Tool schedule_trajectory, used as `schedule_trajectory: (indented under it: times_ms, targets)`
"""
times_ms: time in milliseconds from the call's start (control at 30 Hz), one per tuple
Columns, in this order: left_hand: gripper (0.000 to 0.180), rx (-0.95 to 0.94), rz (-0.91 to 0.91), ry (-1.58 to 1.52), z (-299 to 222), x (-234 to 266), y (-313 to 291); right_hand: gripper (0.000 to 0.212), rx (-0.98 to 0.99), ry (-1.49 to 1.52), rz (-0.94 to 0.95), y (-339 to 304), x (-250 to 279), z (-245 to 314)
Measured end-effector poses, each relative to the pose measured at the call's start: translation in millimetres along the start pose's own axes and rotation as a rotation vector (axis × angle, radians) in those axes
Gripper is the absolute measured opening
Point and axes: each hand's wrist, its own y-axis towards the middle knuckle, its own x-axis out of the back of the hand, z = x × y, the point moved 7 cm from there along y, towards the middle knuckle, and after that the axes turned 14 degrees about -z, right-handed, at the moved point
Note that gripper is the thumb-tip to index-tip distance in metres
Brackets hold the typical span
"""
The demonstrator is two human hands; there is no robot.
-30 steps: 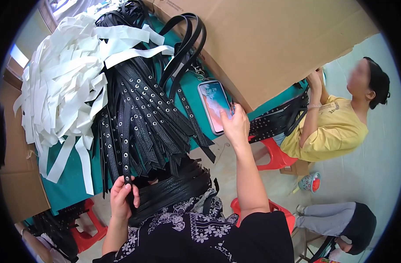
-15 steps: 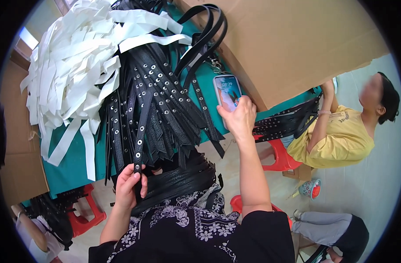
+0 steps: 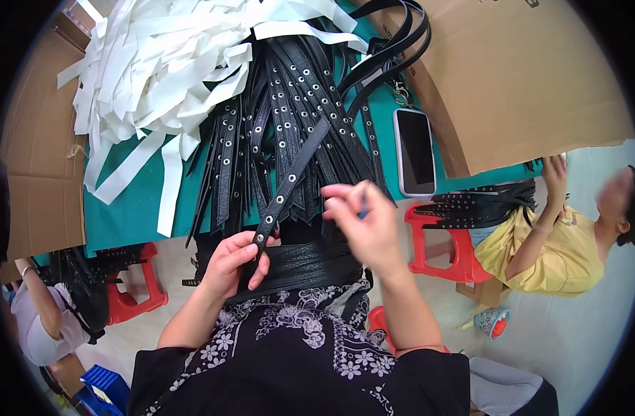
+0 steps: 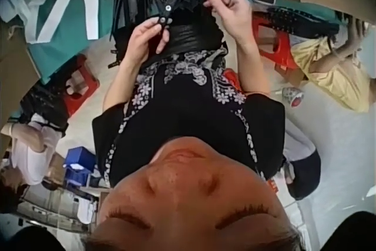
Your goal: The worker is assembling belts by attaching and trimming white lining strips onto black belt straps.
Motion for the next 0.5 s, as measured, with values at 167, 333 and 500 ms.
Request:
schedule_trajectory:
  times_ms: [167,333,500]
  targets:
    - [0.029,0.106,-0.016,-0.006,5,-4,-12,0.025,-0.253,0.278,0.016,-25,-38,-31]
    - [0.03,0.31,0.22,-0.212,13,-7,-17,0.025,-0.235,0.594,0.062,-17,-40,-27]
    - [0.034,0.529,0.268,-0.441,21,-5,-19,0.03,-0.191,0.552,-0.014,-10,-32,-23]
